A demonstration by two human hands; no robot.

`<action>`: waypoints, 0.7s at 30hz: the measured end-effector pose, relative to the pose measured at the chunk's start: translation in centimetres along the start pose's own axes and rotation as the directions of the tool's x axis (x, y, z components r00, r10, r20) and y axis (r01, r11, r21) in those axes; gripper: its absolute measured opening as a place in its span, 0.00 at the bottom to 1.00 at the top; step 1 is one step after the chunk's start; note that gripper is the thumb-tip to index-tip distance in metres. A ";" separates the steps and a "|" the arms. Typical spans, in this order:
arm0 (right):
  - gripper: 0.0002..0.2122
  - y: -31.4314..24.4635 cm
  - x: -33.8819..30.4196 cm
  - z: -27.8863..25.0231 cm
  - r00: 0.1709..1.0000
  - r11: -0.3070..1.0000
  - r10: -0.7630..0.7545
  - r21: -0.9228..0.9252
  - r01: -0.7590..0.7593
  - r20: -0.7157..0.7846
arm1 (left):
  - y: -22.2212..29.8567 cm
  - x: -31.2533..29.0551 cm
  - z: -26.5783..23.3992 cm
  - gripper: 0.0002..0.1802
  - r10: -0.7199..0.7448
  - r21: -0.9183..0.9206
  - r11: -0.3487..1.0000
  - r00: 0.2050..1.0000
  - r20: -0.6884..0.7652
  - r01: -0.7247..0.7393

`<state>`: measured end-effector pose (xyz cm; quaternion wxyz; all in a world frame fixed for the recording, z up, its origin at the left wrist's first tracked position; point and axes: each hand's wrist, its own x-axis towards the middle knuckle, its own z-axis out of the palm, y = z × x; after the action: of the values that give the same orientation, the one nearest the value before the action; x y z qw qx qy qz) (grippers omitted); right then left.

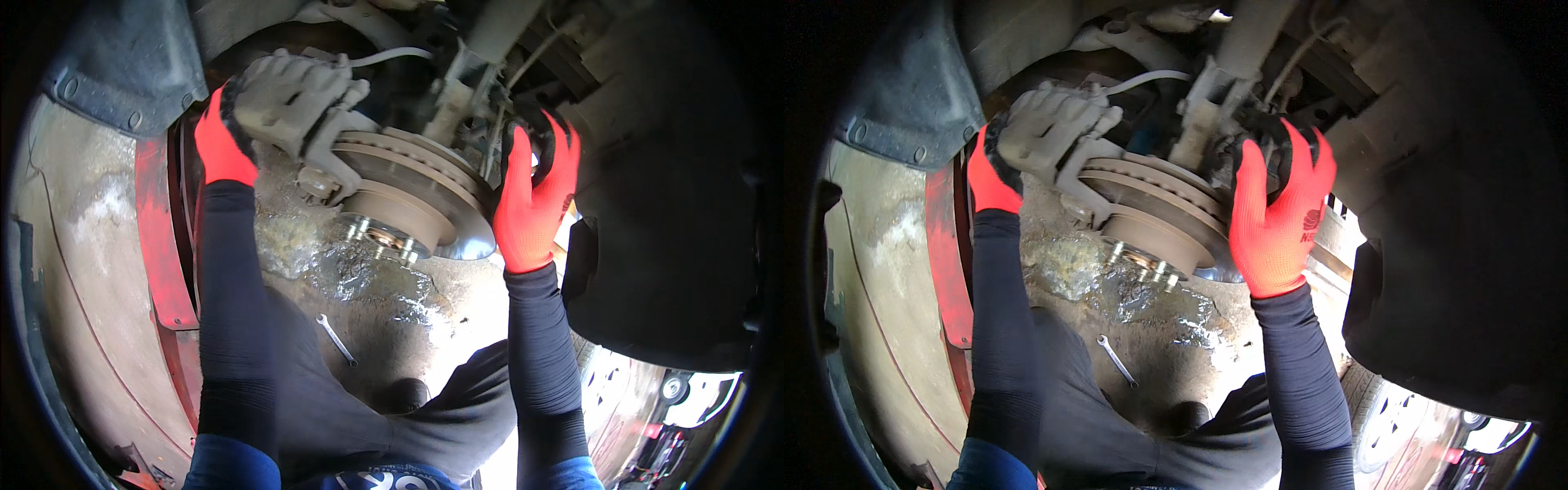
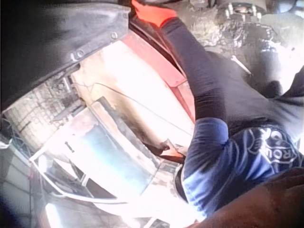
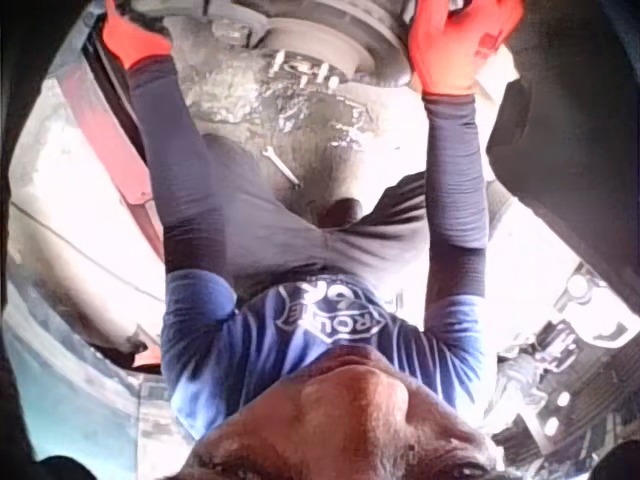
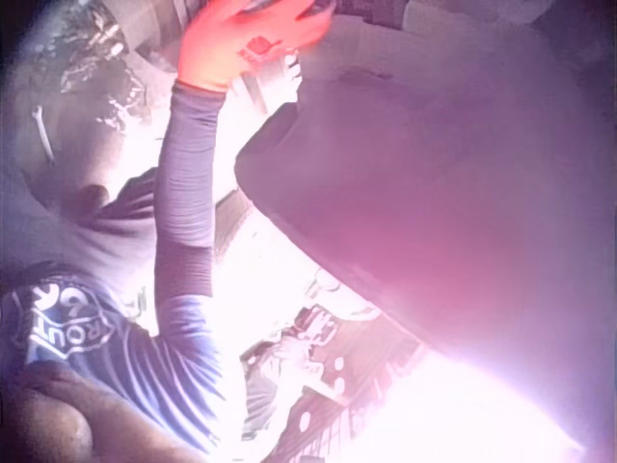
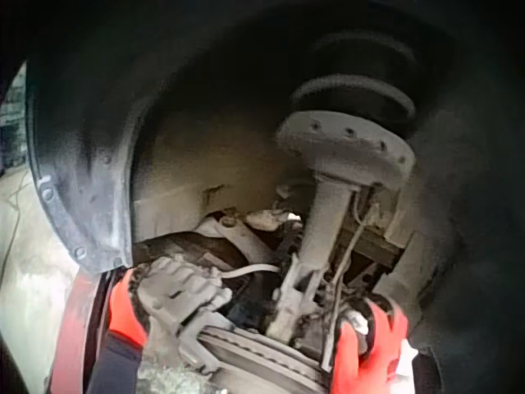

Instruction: The person removes the brake caliper from a car's wheel hub using a wrench, then reattaches it. The person uses a wrench to loosen bolts, removes the caliper, and then reinstalls it onto the brake rotor.

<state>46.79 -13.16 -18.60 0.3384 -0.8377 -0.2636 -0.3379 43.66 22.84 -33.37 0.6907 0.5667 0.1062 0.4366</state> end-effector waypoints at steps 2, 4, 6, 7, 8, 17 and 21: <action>0.17 1.1 -0.4 -1.2 0.995 0.982 -0.054 -0.183 0.039 -0.079 | 0.7 -0.4 0.7 0.16 -0.208 -0.318 0.932 0.975 -0.075 0.174; 0.17 3.3 -1.6 0.1 0.986 0.953 -0.094 -0.300 0.049 -0.138 | 1.5 0.2 0.8 0.16 -0.244 -0.340 0.919 0.965 -0.092 0.200; 0.15 4.4 -2.1 1.2 0.992 1.000 0.010 -0.023 -0.013 -0.122 | 1.4 1.8 -1.0 0.16 -0.181 -0.328 0.930 0.983 -0.013 0.167; 0.15 4.7 -2.3 1.3 0.992 1.000 0.027 -0.008 -0.028 -0.126 | 2.9 1.4 0.9 0.16 -0.177 -0.257 0.956 0.978 -0.109 0.145; 0.14 4.7 -2.4 1.2 0.991 0.999 0.043 0.010 -0.042 -0.128 | 5.6 0.8 3.3 0.15 -0.163 -0.179 0.976 0.965 -0.206 0.126; 0.09 4.7 -2.6 1.1 0.980 0.964 0.200 0.180 -0.194 -0.019 | 2.1 0.9 2.6 0.14 -0.102 -0.322 0.947 0.944 -0.314 -0.005; 0.08 4.8 -2.3 0.4 0.977 0.958 0.210 0.195 -0.211 0.028 | 3.6 0.4 3.7 0.13 0.232 0.094 0.971 0.955 -0.186 -0.218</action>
<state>48.71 -16.38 -22.40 0.4529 -0.8245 -0.2064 -0.2691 44.55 20.45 -28.85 0.6017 0.5540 0.1240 0.5618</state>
